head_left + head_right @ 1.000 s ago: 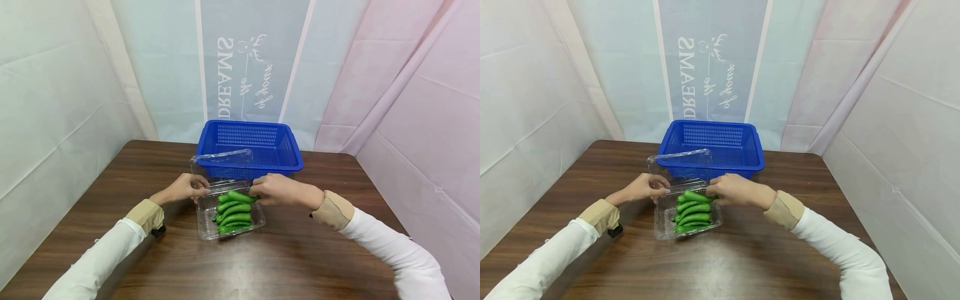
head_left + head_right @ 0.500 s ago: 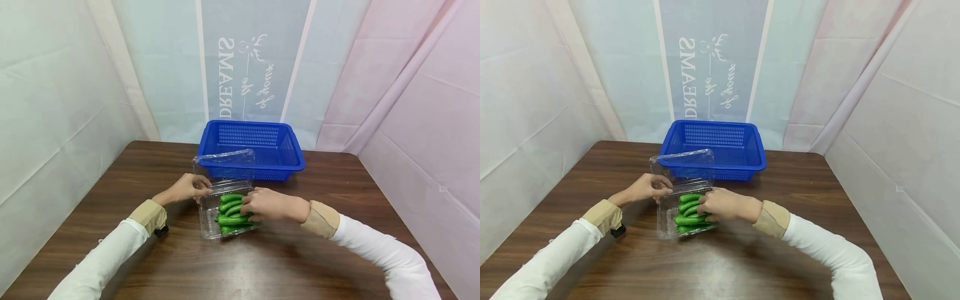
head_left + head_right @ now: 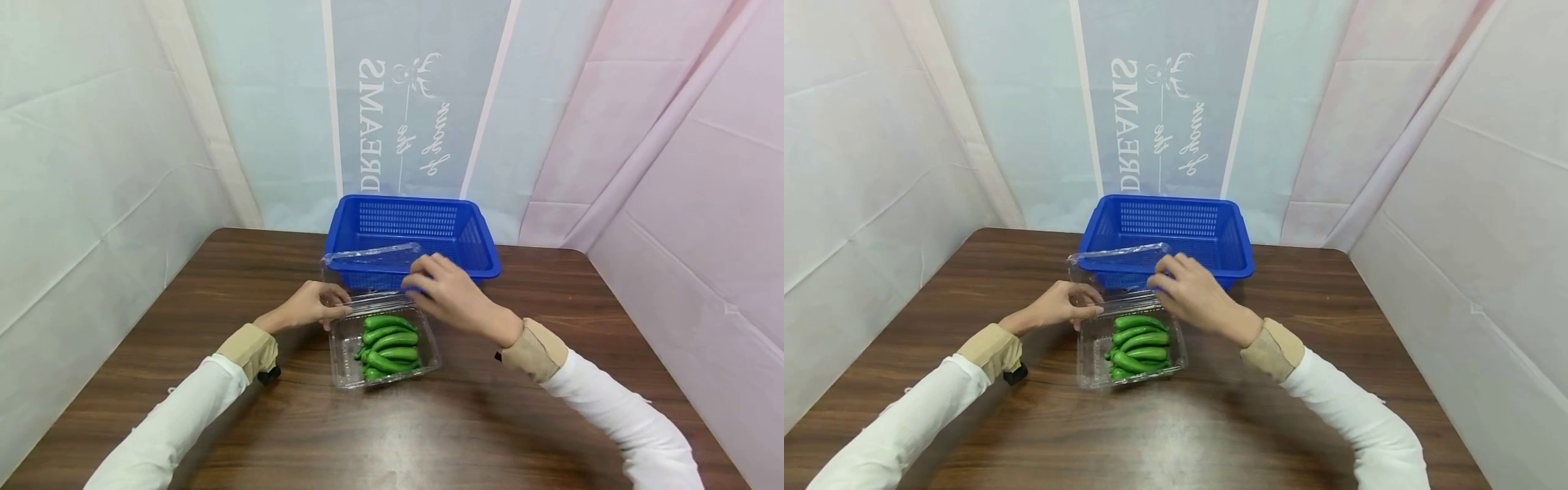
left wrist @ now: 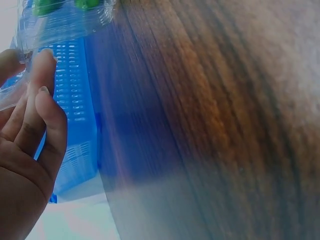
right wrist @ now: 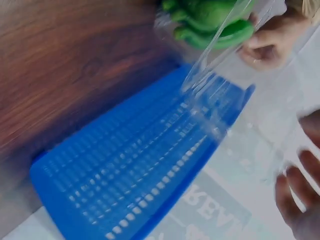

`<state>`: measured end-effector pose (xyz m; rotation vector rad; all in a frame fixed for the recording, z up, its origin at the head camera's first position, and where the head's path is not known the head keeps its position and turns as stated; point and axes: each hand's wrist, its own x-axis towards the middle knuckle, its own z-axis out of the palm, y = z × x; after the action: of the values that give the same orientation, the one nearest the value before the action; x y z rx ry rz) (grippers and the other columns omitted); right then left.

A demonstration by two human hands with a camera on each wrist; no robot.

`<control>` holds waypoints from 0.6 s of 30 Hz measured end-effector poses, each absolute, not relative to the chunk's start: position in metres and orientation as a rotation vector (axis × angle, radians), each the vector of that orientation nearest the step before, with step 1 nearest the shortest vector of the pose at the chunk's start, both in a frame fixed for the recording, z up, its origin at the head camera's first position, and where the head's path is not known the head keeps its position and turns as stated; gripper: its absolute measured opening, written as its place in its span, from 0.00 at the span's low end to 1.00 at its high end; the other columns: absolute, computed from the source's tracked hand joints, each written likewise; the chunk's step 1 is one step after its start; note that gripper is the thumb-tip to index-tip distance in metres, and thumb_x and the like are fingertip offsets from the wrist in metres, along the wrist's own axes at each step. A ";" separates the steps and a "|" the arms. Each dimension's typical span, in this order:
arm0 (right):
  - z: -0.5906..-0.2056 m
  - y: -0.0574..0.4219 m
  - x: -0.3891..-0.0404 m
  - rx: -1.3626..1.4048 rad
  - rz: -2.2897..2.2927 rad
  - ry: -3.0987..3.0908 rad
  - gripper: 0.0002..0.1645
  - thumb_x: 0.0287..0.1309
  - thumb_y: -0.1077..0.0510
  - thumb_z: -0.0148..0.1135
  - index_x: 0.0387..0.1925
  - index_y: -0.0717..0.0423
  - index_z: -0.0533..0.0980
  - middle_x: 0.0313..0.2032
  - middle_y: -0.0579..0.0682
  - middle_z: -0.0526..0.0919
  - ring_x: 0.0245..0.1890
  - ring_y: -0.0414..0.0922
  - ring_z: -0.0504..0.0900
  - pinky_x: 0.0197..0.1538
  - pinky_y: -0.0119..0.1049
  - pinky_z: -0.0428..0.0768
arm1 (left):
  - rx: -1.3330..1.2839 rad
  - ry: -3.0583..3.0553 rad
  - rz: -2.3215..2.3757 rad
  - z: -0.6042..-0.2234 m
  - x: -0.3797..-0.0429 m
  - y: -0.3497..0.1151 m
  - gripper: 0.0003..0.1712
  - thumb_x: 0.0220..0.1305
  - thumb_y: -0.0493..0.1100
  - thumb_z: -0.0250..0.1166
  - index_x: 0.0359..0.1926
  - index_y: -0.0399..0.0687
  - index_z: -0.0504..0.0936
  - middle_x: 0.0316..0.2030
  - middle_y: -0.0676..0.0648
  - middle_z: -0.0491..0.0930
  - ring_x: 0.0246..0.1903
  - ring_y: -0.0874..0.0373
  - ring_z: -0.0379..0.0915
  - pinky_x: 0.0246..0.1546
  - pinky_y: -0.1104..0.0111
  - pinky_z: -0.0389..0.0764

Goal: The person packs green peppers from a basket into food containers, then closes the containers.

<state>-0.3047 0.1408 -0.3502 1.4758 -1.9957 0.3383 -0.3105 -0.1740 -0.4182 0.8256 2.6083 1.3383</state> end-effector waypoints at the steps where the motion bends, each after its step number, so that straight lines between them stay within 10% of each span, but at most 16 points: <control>1: -0.349 0.142 -0.308 1.417 0.359 -1.972 0.13 0.53 0.66 0.72 0.42 0.58 0.82 0.42 0.54 0.77 0.36 0.50 0.73 0.38 0.42 0.73 | 0.826 2.613 1.336 -0.418 -0.311 -0.174 0.14 0.63 0.41 0.70 0.45 0.35 0.83 0.28 0.48 0.85 0.14 0.54 0.78 0.21 0.52 0.82; 9: -0.352 0.148 -0.326 1.149 0.494 -1.956 0.23 0.58 0.66 0.69 0.55 0.64 0.78 0.50 0.60 0.77 0.43 0.56 0.75 0.45 0.47 0.76 | 0.864 2.639 1.305 -0.416 -0.315 -0.170 0.13 0.63 0.43 0.70 0.45 0.39 0.85 0.30 0.48 0.85 0.10 0.56 0.73 0.15 0.56 0.80; 18: -0.360 0.158 -0.312 1.199 0.581 -1.915 0.16 0.54 0.70 0.70 0.47 0.64 0.83 0.40 0.56 0.78 0.33 0.48 0.75 0.33 0.40 0.74 | 0.954 2.667 1.406 -0.419 -0.321 -0.158 0.13 0.64 0.37 0.69 0.47 0.36 0.84 0.33 0.44 0.86 0.13 0.58 0.74 0.15 0.63 0.78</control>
<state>-0.3118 0.1579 -0.3599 1.1987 -1.9147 0.5809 -0.3215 -0.1576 -0.4191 0.9539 2.6674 1.4061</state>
